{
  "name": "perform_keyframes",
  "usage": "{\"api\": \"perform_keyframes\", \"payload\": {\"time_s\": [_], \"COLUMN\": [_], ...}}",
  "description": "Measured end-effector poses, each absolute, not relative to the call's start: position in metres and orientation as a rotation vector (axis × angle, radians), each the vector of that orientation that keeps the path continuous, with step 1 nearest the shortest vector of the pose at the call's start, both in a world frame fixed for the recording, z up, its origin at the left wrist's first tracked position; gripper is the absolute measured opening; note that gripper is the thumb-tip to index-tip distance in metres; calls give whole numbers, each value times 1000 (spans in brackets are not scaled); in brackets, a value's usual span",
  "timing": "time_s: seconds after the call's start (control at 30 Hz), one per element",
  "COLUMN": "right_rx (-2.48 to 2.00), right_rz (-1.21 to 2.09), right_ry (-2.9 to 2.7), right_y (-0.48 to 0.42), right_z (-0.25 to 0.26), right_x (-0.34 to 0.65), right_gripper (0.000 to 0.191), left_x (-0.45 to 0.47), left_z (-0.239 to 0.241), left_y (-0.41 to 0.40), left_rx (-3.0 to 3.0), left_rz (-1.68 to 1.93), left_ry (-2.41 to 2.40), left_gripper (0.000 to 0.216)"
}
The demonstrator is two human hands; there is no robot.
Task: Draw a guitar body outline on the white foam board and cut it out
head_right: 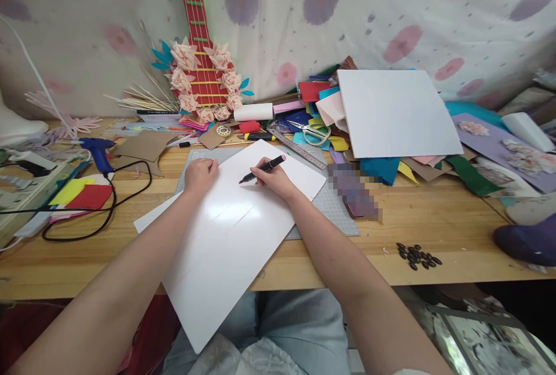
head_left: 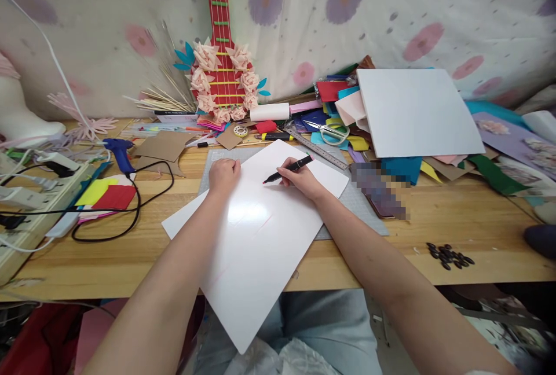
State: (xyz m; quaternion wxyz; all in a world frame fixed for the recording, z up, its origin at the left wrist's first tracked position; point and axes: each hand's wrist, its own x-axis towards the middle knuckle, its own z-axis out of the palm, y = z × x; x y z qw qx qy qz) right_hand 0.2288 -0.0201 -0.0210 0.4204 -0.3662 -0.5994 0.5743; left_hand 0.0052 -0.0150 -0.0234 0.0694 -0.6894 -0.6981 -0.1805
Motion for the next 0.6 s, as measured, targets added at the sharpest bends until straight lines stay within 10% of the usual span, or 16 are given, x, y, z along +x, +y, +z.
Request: {"api": "perform_keyframes", "payload": {"time_s": [0.6], "right_rx": [-921], "right_rz": [1411], "right_ry": [-1512], "right_y": [-18], "right_z": [-22], "right_x": [230], "right_gripper": [28], "left_x": [4], "left_z": [-25], "left_y": [-15], "left_rx": [-2079], "left_rz": [-546], "left_ry": [-2090], "left_gripper": [39]}}
